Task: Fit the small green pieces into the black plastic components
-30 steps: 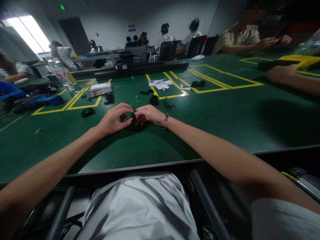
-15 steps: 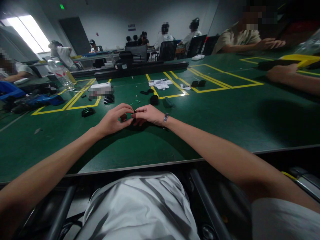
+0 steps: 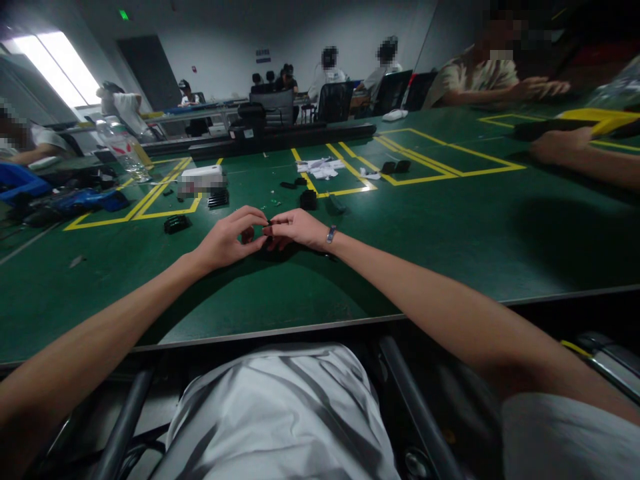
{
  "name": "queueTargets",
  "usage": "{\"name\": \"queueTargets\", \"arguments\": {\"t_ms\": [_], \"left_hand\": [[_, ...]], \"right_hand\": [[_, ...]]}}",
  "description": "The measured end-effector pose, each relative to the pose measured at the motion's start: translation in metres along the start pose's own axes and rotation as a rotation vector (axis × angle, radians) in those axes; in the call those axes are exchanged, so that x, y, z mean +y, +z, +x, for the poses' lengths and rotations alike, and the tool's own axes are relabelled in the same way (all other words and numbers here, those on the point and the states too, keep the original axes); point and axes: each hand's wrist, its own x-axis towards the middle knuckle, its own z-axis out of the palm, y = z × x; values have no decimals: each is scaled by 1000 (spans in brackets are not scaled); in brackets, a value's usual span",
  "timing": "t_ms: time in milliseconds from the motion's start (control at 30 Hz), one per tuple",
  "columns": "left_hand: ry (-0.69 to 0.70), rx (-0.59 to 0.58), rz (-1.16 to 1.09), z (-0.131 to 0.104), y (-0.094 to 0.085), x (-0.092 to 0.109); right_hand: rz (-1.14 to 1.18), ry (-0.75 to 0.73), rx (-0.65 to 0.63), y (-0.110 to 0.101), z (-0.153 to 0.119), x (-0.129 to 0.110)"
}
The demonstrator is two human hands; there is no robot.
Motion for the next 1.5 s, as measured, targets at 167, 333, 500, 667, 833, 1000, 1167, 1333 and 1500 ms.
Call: {"name": "queueTargets", "arguments": {"t_ms": [167, 333, 500, 667, 833, 1000, 1167, 1333, 1500], "left_hand": [[-7, 21, -31, 0, -1, 1], [-2, 40, -53, 0, 0, 0], [-11, 41, -64, 0, 1, -1], [-54, 13, -59, 0, -1, 1], [-55, -31, -40, 1, 1, -3], [-67, -53, -49, 0, 3, -6], [-112, -57, -46, -2, 5, -7], [-169, -68, -70, -3, 6, -7], [-172, -53, -104, -4, 7, -8]], "right_hand": [[113, -6, -40, -4, 3, 4], [154, -1, -27, -4, 3, 4], [134, -23, -19, -4, 2, 3], [75, -41, -6, -3, 2, 4], [38, -65, -11, -1, 3, 4], [-27, -90, -22, 1, 2, 2], [-33, -101, -30, 1, 1, 2], [-12, -98, -31, 2, 1, 3], [29, -122, -9, 3, 2, 4]]}}
